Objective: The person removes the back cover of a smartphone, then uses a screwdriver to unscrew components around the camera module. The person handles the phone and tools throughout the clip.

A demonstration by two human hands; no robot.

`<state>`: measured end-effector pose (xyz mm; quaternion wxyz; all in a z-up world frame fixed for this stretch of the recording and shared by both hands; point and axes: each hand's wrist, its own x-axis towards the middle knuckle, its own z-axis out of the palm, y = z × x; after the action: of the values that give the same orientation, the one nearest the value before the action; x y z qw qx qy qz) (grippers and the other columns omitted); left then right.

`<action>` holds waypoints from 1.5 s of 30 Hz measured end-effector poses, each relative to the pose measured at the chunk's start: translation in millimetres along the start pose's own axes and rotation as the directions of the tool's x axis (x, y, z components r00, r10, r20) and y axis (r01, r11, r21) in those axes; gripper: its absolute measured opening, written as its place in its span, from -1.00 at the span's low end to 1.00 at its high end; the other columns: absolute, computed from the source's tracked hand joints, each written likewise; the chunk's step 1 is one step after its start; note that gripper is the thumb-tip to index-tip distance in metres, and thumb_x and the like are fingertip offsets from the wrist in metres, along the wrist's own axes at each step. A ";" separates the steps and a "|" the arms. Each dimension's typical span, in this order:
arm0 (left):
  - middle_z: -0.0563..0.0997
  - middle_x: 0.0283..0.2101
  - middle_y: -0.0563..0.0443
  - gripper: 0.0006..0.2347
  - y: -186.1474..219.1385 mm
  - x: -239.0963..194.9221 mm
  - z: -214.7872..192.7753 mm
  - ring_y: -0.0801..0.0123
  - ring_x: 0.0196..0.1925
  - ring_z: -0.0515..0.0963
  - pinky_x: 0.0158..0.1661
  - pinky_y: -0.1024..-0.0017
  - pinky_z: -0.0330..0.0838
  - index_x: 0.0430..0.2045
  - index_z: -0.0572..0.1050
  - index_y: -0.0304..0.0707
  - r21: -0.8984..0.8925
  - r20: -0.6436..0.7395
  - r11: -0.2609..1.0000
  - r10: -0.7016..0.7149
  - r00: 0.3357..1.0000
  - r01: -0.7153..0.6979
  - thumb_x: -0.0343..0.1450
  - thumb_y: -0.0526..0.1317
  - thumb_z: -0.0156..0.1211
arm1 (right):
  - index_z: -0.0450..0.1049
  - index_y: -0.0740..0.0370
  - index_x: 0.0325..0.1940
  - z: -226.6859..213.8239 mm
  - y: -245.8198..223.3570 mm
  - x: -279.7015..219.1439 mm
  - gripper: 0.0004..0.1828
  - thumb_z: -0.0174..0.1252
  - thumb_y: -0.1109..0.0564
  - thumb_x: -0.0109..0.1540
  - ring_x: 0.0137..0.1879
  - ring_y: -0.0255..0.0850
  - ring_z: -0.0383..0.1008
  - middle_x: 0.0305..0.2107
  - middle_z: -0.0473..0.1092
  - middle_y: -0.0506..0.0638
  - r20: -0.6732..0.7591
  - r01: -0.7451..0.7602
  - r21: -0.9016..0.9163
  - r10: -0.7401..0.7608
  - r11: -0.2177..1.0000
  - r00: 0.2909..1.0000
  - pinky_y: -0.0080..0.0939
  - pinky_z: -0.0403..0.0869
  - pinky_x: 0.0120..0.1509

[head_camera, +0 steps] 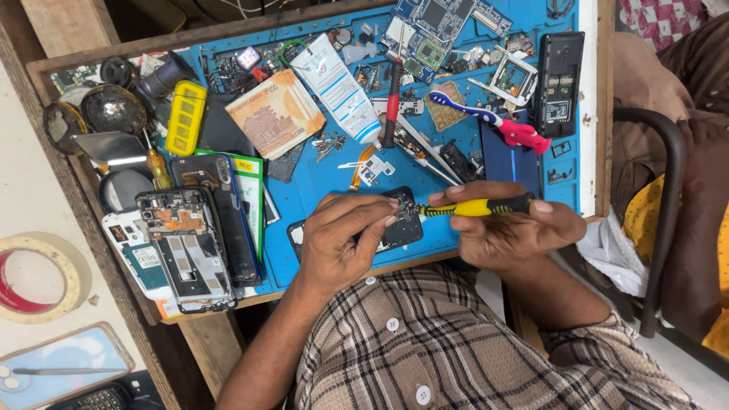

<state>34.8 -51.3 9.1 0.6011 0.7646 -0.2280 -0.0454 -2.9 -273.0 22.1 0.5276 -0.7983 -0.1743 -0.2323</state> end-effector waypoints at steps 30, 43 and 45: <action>0.48 0.26 -0.04 -0.42 0.1 -26.0 -16.1 0.11 0.30 0.39 0.14 0.11 0.23 0.05 0.53 -0.25 0.416 0.228 0.908 -0.059 0.972 -0.043 0.20 0.05 0.47 | -0.14 -0.05 0.21 -5.3 24.1 -38.5 -0.35 0.19 0.27 0.33 -0.14 0.10 0.68 -0.19 0.50 0.36 0.095 0.080 -0.135 -0.068 0.988 0.993 0.00 0.73 -0.07; 0.47 0.28 -0.03 -0.40 -3.6 -27.4 -13.2 0.11 0.30 0.37 0.14 0.12 0.23 0.06 0.53 -0.26 0.429 0.238 0.902 -0.075 0.968 -0.036 0.20 0.09 0.46 | -0.07 -0.07 0.28 -4.7 24.6 -36.2 -0.29 0.25 0.30 0.29 -0.14 0.09 0.69 -0.19 0.52 0.31 0.147 0.108 -0.122 -0.090 0.987 0.985 0.01 0.72 -0.08; 0.47 0.27 -0.02 -0.40 -3.6 -27.7 -13.3 0.10 0.30 0.37 0.14 0.11 0.23 0.06 0.53 -0.27 0.428 0.236 0.903 -0.071 0.969 -0.038 0.20 0.08 0.46 | -0.08 -0.09 0.33 -6.4 18.3 -29.3 -0.22 0.31 0.29 0.28 -0.14 0.07 0.69 -0.20 0.53 0.24 0.205 0.159 -0.182 -0.120 0.971 0.971 -0.03 0.70 -0.11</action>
<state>15.8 -27.5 3.7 0.3849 0.8683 -0.2986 -0.0938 -18.8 -286.8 -6.0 0.4091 -0.8509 -0.2566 -0.2067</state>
